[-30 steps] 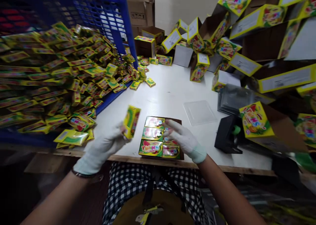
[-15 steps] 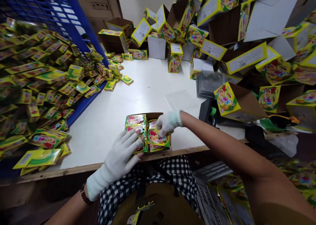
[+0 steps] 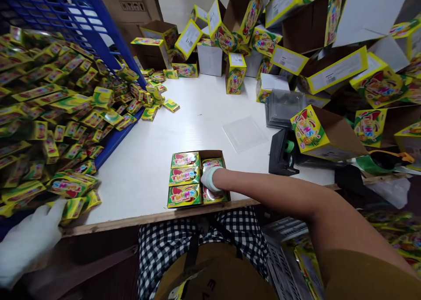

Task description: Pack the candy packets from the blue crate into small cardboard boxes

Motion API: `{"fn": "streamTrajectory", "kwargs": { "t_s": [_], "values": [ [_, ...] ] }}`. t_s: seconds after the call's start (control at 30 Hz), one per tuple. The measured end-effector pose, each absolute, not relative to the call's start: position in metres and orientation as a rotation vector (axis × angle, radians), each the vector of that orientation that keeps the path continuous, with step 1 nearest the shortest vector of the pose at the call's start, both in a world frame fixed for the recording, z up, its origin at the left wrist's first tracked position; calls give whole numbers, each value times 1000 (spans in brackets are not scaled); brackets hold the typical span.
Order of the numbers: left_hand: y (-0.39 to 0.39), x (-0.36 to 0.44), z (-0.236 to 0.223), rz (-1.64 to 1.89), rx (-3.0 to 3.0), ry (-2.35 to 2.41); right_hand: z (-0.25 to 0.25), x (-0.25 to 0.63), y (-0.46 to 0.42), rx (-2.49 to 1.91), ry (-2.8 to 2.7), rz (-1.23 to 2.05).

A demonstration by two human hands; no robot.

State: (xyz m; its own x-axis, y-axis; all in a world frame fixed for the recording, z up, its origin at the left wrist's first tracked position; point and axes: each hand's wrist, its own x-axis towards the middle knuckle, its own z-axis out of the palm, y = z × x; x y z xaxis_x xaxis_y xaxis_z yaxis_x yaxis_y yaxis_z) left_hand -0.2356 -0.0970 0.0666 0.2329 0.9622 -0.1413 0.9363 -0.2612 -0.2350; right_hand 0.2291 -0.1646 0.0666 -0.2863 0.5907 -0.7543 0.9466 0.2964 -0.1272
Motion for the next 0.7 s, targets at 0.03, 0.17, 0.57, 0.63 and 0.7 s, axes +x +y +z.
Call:
{"fn": "streamTrajectory", "kwargs": {
  "t_s": [0.03,0.17,0.57,0.63,0.7],
  "values": [
    [-94,-243,66,470,-2340,-1792,65,229,-167,1387,1981,-762],
    [-86,-233,69,432,-2385,-1877,66,236,-178,1426,2014,-698],
    [-148,-39,113,-1040,-3492,-2385,153,252,-173,1955,2782,-1134],
    [-157,-9,128,-882,-3790,-2186,173,243,-169,1955,2987,-1073],
    [-160,14,137,-797,-3875,-1941,191,240,-168,1804,3092,-819]
  ]
}}
